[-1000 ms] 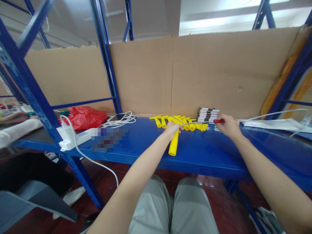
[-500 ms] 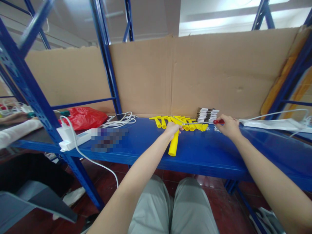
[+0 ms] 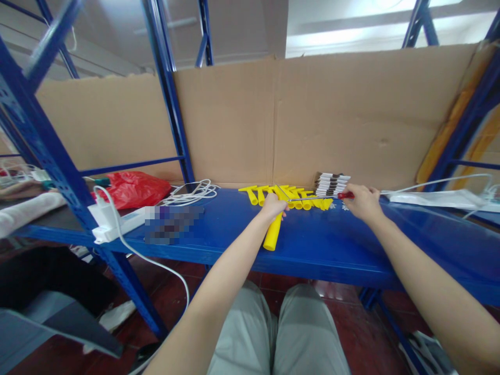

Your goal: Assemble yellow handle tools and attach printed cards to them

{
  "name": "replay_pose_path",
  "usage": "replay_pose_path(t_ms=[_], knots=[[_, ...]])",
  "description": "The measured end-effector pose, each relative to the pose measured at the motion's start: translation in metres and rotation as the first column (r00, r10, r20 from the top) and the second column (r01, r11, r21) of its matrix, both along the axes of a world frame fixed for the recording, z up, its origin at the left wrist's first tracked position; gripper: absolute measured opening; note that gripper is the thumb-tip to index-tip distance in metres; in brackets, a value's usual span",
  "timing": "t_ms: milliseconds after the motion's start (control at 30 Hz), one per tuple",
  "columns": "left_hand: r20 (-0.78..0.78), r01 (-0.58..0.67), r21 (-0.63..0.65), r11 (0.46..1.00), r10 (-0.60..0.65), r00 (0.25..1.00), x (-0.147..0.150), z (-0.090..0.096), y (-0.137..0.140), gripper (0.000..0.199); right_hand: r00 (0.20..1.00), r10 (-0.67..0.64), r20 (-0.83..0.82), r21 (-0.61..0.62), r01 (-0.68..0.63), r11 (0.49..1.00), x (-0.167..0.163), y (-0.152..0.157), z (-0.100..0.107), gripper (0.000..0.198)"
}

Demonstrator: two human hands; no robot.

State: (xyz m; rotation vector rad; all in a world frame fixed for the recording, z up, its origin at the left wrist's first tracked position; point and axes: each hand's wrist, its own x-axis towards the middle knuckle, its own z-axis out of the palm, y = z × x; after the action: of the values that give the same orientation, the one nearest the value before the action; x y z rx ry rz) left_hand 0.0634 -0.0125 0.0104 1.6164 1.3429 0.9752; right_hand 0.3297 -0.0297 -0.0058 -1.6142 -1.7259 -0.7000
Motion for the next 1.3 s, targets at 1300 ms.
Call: replay_pose_path(t_ms=[1300], knots=[[-0.405, -0.01, 0.086, 0.996, 0.045, 0.913, -0.014, -0.02, 0.04, 0.013, 0.952, 0.29, 0.095, -0.407, -0.229, 0.884, -0.011, -0.007, 0.005, 0.021]])
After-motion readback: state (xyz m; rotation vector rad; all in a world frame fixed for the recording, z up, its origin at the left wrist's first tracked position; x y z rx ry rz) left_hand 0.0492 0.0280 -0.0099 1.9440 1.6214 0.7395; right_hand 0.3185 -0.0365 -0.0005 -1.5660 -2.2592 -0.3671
